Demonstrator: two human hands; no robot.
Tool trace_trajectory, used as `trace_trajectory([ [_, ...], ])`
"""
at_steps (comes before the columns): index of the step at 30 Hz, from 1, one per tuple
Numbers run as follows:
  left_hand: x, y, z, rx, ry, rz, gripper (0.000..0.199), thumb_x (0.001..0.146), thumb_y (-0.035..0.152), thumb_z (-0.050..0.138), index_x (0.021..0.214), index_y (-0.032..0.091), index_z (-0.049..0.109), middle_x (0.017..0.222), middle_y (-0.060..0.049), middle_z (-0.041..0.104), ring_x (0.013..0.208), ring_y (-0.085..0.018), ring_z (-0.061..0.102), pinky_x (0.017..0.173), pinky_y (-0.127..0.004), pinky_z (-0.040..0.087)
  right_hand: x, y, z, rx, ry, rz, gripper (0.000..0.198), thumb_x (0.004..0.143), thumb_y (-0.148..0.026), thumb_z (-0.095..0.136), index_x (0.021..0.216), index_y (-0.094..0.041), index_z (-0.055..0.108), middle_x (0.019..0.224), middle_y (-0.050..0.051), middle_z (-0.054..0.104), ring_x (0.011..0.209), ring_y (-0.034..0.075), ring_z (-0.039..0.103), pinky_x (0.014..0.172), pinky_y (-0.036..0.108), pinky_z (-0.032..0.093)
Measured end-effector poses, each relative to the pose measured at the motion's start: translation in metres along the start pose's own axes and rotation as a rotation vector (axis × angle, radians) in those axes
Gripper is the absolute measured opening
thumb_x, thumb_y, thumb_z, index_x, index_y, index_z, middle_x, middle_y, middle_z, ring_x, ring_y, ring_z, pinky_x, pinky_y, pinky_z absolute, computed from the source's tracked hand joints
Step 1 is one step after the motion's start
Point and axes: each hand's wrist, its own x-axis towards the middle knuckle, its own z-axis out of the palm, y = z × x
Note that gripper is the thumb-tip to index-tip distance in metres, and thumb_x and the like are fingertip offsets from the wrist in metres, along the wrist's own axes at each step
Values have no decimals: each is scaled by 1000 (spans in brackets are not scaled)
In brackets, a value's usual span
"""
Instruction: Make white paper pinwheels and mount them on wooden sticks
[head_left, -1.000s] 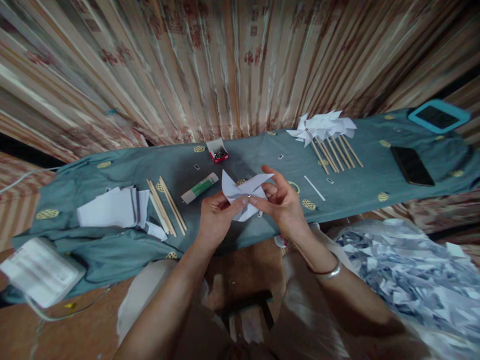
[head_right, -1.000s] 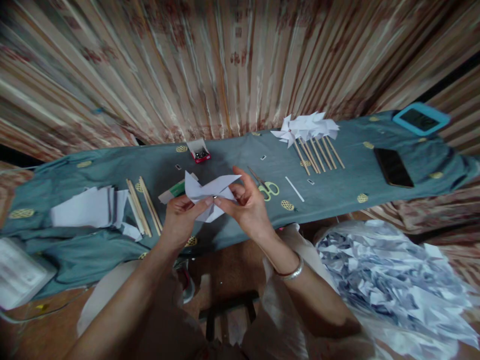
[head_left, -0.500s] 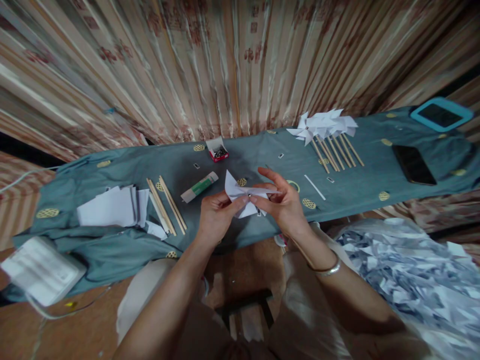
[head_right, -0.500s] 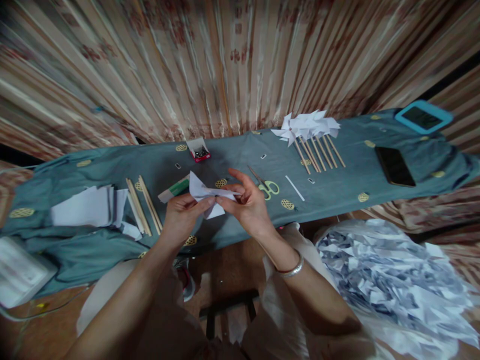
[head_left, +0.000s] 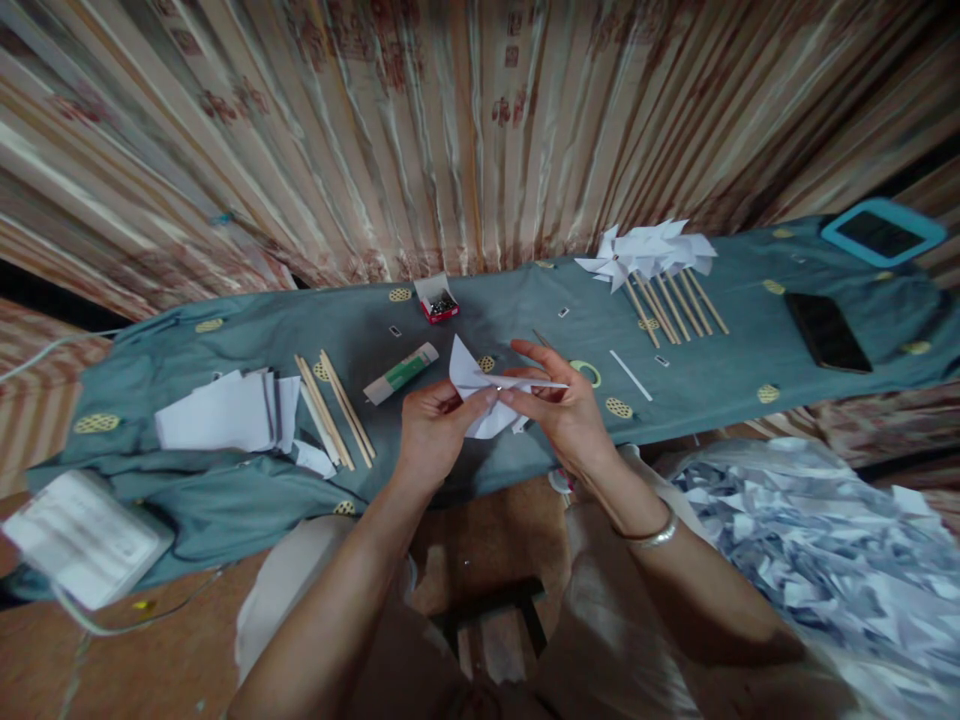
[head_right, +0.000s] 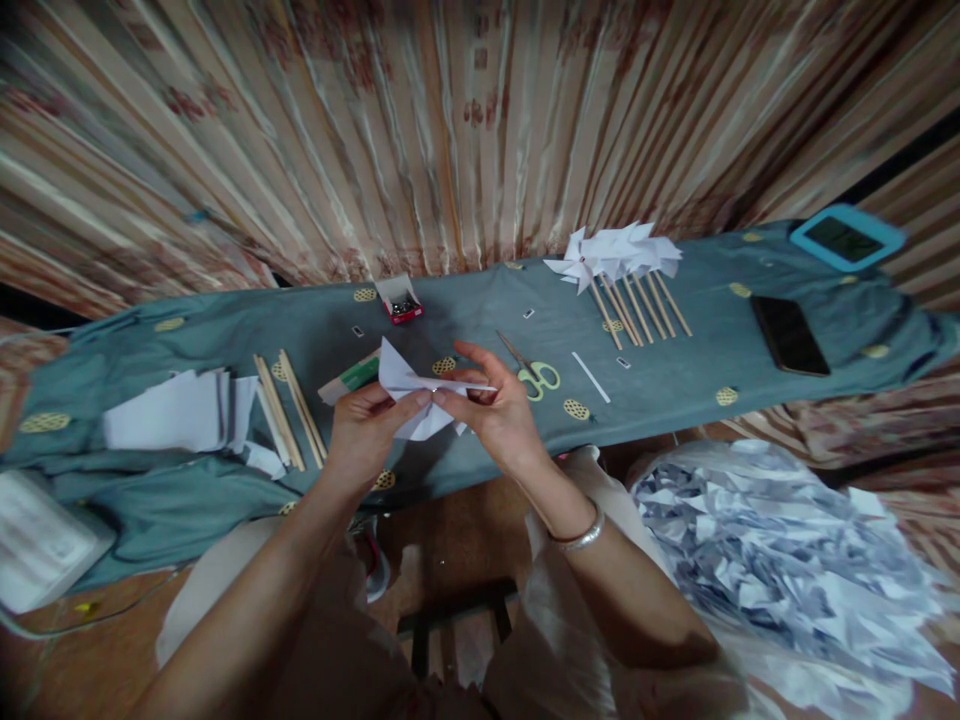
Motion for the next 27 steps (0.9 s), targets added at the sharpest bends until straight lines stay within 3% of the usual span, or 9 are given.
trace_trajectory([
  [8,1,1,1,-44,-13,-16,34,48,41,93,69,18,78,67,-1,74,56,-12,60,55,-23,49,0,-1,1,38,-7,34,62,59,-31,90,114,-25,62,88,-1,74,72,16,70,73,33,59],
  [27,0,0,-1,20,5,8,30,52,40,91,69,18,78,66,-1,73,55,-13,59,55,-25,48,-1,-1,5,8,51,70,62,57,-33,90,113,-24,65,87,0,75,72,18,70,73,34,59],
])
